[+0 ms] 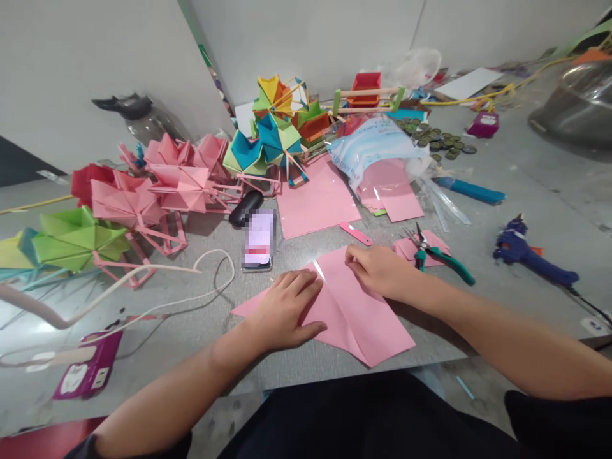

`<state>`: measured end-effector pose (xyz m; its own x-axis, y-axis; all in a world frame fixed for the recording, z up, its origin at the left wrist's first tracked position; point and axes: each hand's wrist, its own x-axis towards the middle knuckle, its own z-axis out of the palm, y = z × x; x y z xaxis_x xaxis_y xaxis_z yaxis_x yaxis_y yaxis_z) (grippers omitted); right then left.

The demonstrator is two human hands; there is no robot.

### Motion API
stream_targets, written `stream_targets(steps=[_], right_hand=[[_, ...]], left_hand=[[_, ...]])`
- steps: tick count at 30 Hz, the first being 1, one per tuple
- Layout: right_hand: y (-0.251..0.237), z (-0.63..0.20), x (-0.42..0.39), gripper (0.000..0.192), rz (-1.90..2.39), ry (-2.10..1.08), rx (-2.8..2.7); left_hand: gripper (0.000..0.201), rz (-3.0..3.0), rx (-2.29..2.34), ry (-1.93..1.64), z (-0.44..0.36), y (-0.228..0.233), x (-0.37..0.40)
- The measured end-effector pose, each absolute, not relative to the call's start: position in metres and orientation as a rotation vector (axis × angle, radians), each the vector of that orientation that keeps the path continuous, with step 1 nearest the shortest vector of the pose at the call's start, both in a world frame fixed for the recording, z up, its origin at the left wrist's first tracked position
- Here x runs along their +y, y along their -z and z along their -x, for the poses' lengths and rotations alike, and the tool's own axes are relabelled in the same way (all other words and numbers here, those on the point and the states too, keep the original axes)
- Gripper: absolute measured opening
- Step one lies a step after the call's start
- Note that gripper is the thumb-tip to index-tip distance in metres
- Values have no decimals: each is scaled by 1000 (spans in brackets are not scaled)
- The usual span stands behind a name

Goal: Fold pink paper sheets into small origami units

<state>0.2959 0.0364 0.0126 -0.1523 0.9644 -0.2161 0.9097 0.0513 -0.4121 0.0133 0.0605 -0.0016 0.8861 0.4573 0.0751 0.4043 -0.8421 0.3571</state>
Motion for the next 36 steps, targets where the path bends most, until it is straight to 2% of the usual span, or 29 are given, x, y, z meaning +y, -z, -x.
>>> stream_targets(steps=[6,11,13,36], right_hand=[[-16,-300,37,22,1963,-670,-2132],[-15,-301,40,22,1913,-691,-2077],[-14,-299,40,19,1906,-696,-2072],[-18,-302,37,27,2018,-656,-2147]], left_hand=[[69,-2752,724,-201,-13,1,66],[40,-2778,670,-292,-15,2,68],[34,-2775,608,-303,-17,3,67],[35,-2792,603,-246,-23,1,64]])
